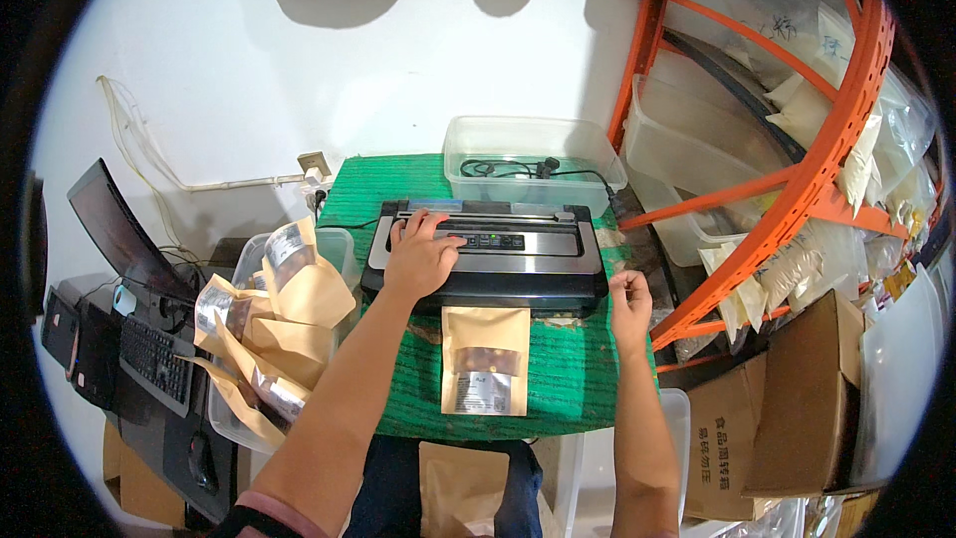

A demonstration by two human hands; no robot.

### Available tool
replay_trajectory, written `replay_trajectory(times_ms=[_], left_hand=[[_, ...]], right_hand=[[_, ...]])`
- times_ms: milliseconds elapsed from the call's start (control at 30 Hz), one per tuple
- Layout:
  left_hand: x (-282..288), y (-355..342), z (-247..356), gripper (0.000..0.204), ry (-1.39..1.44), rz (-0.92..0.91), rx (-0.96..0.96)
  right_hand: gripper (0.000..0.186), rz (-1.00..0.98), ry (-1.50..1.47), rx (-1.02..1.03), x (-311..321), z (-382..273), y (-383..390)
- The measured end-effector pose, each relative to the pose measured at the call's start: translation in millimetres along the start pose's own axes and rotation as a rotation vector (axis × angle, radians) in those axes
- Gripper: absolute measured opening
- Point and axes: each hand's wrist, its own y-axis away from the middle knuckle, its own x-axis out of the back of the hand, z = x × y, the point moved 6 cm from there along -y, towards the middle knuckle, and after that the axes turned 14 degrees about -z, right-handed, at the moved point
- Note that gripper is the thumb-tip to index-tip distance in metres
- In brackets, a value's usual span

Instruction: The person repeatedly places open pouches into a heat-sealing machine, closes the lid to seal them, and then removes the sealed pouches. The sealed pouches are placed into a clear plastic bin on the left side of the workstation.

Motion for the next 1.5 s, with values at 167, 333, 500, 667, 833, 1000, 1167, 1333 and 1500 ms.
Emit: replay_trajectory(times_ms=[167, 333, 500, 667, 833, 1000, 1167, 1333, 1500], left_hand=[[6.6, -0.6, 4.9, 0.023, -0.033, 0.041, -0.005], [27.0, 11.0, 9.6, 0.037, 0.155, 0.12, -0.124], [13.4, 15.9, 32.6, 0.071, -0.031, -0.197, -0.41], [11.4, 14.2, 54.2, 0.079, -0.202, -0.248, -0.578], [43.0, -4.9, 68.2, 0.067, -0.317, -0.205, -0.643], [96.6, -65.5, 50.8, 0.046, -0.268, -0.016, -0.417], [94.7, -139.6, 24.7, 0.032, -0.271, 0.038, 0.006], [66.4, -174.1, 2.2, 0.043, -0.253, -0.044, 0.13], [89.2, -167.6, 10.1, 0.053, -0.284, 0.016, 0.027]], right_hand=[[0.014, -0.022, 0.063, -0.031, -0.1, 6.6, -3.9], [0.052, -0.017, 0.406, -0.24, -7.0, 25.4, -1.4], [0.078, -0.104, 0.677, -0.431, -8.6, 23.0, -8.3], [0.063, -0.046, 0.032, -0.732, -16.8, 26.1, -1.5], [0.054, 0.03, -0.242, -0.572, -11.8, -6.5, -7.3], [0.038, -0.226, -0.05, -0.396, -22.5, -46.9, 25.7], [0.061, -0.709, 0.54, -0.65, -98.8, -11.8, 90.5], [0.044, -0.539, 0.365, -0.534, -125.3, -17.4, 102.3], [0.022, -0.219, 0.215, -0.355, -62.0, -56.0, 175.5]])
